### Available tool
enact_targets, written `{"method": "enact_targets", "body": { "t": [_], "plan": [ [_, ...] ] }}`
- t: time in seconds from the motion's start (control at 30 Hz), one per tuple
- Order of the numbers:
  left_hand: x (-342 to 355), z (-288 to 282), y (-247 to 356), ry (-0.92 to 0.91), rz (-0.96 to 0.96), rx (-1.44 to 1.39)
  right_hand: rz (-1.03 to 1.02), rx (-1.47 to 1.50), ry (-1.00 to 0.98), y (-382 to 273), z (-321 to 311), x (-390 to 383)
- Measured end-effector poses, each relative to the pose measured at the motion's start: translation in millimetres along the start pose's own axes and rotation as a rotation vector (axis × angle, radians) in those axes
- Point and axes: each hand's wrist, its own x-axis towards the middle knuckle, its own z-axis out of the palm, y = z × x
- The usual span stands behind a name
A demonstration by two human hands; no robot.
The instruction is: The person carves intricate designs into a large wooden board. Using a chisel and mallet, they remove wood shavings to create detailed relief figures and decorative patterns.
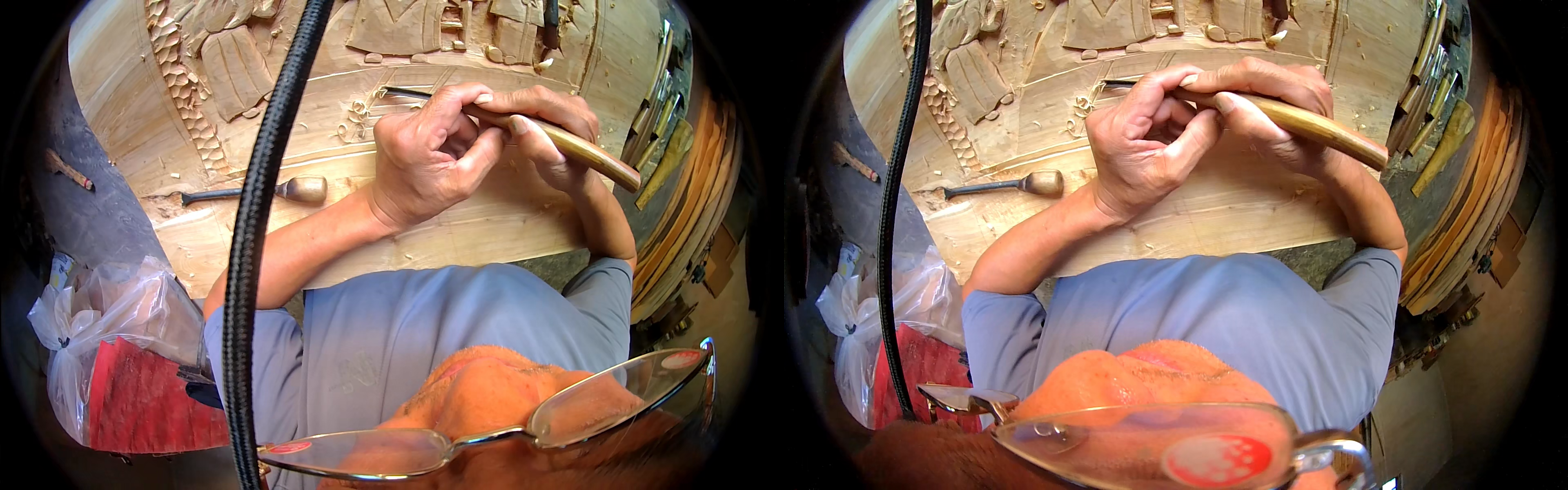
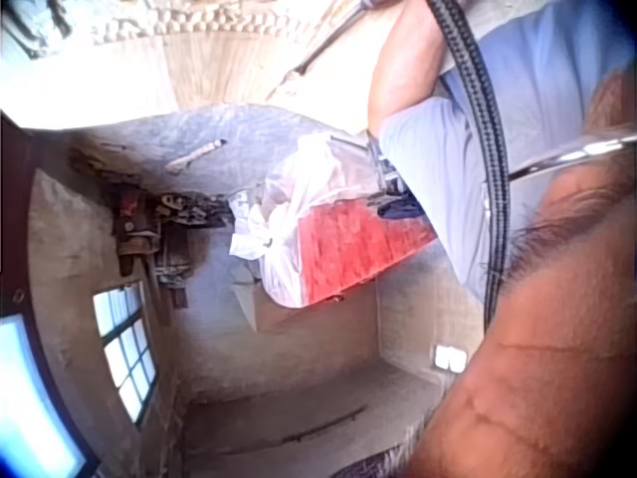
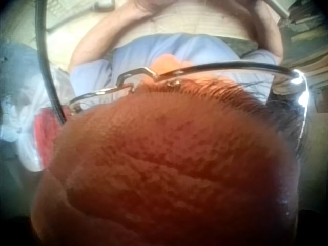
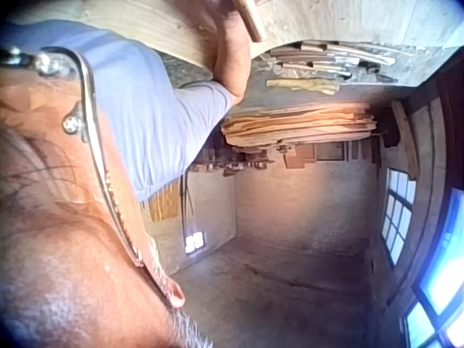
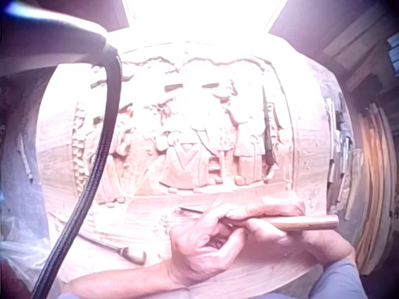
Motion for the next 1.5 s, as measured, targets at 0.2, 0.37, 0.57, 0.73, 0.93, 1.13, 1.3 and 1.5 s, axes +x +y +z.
{"method": "enact_targets", "body": {
  "t": [0.2, 0.37, 0.57, 0.73, 0.93, 1.13, 1.3, 1.5],
  "plan": [
    [-5.1, 0.6, -2.4, -0.013, 0.075, -0.008, -0.076, 0.136, -0.155, 7.0, -13.9, 5.2],
    [-5.5, 6.7, -1.2, -0.1, 0.094, -0.029, -0.094, 0.189, -0.139, 6.4, -23.4, -3.1],
    [-7.9, 9.2, -10.2, -0.174, 0.132, 0.005, 0.03, 0.124, -0.029, -3.9, -22.0, -15.2],
    [-6.2, 5.5, -6.7, -0.216, 0.071, -0.03, 0.009, 0.088, 0.034, 1.8, -15.1, -12.6],
    [-6.7, 8.6, -9.2, -0.193, 0.112, -0.044, 0.091, 0.062, -0.016, 2.3, -23.3, -20.5],
    [-10.2, 7.5, -11.2, -0.122, 0.098, -0.067, 0.025, -0.035, -0.021, 0.4, -15.5, -15.7],
    [-9.2, 3.1, -10.1, -0.116, 0.089, -0.044, 0.004, -0.04, 0.011, -13.5, -9.0, -6.2],
    [-8.7, 2.7, -8.4, -0.091, 0.091, -0.049, -0.001, -0.059, 0.024, -16.0, -6.1, -7.4]
  ]
}}
